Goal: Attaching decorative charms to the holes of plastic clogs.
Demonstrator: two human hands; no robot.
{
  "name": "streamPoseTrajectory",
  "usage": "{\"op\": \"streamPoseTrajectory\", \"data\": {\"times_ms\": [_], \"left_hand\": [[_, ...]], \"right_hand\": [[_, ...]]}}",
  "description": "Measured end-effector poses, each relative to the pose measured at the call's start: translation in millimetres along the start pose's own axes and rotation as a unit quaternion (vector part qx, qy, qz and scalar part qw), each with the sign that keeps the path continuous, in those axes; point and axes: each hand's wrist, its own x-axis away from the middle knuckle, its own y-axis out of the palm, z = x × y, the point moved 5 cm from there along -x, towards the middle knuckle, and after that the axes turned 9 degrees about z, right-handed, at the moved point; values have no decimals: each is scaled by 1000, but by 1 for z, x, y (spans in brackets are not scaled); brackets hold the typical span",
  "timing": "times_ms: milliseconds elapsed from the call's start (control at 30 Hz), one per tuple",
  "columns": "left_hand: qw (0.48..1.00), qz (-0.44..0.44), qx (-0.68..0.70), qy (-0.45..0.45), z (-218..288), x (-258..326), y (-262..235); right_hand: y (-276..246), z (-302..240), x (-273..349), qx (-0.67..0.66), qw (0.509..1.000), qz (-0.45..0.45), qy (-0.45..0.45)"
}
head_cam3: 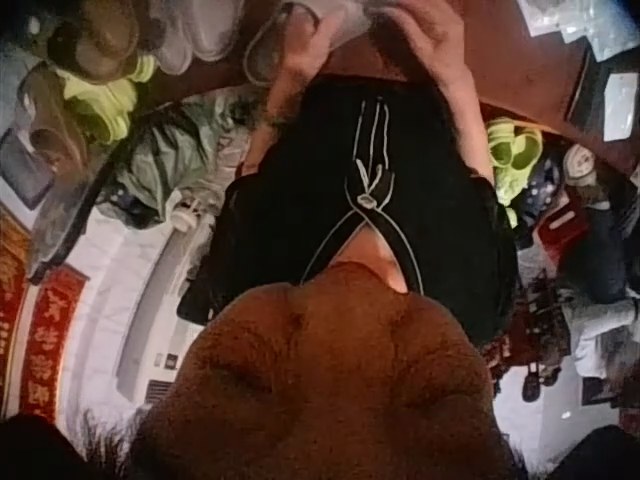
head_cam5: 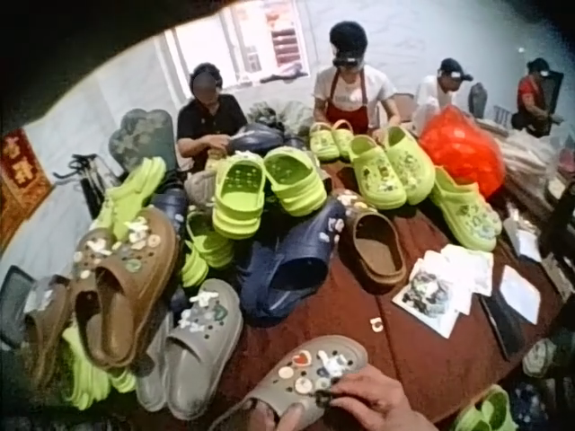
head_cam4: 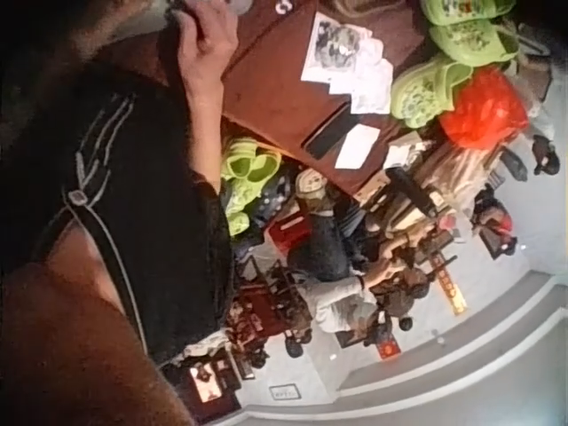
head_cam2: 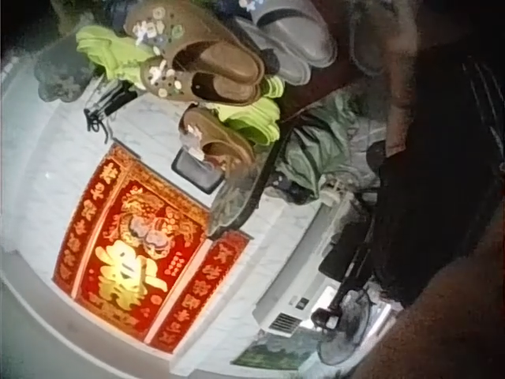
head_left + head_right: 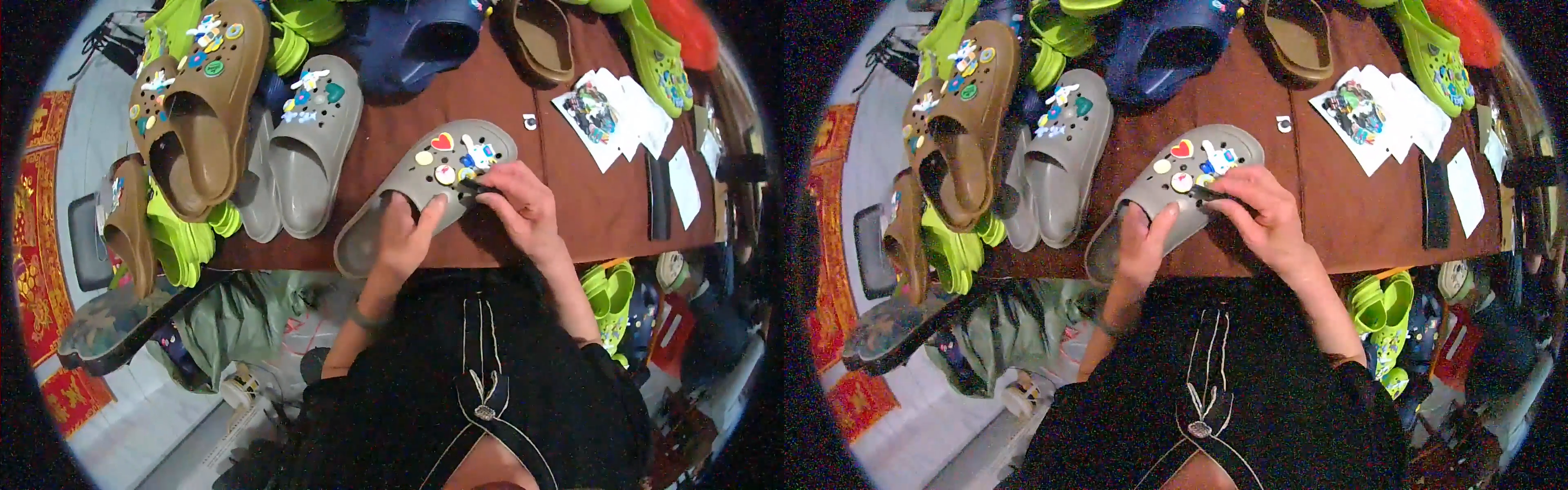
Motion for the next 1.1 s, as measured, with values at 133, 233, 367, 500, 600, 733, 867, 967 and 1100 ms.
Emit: {"op": "streamPoseTrajectory", "data": {"times_ms": [133,233,367,500,600,733,867,967,1100], "left_hand": [[994,25,91,-57,1,7,-6],[990,18,134,-31,0,12,-3],[997,-10,67,22,-2,24,1],[999,-2,36,32,1,33,4],[997,-9,67,40,-1,31,5],[997,-6,64,47,-6,30,2],[995,-13,99,23,-8,30,2],[996,-28,85,5,-14,32,2],[997,-7,0,83,-19,30,-1]], "right_hand": [[14,-7,-17,21,998,-6,-56],[24,-12,-28,37,996,-30,-82],[37,-21,-38,71,985,-52,-150],[45,-35,-40,142,951,-112,-249],[46,-43,-34,200,930,-136,-278],[50,-54,-24,310,887,-145,-310],[56,-65,-18,366,854,-174,-326],[61,-69,-15,382,831,-217,-340],[67,-71,-13,387,821,-263,-326]]}}
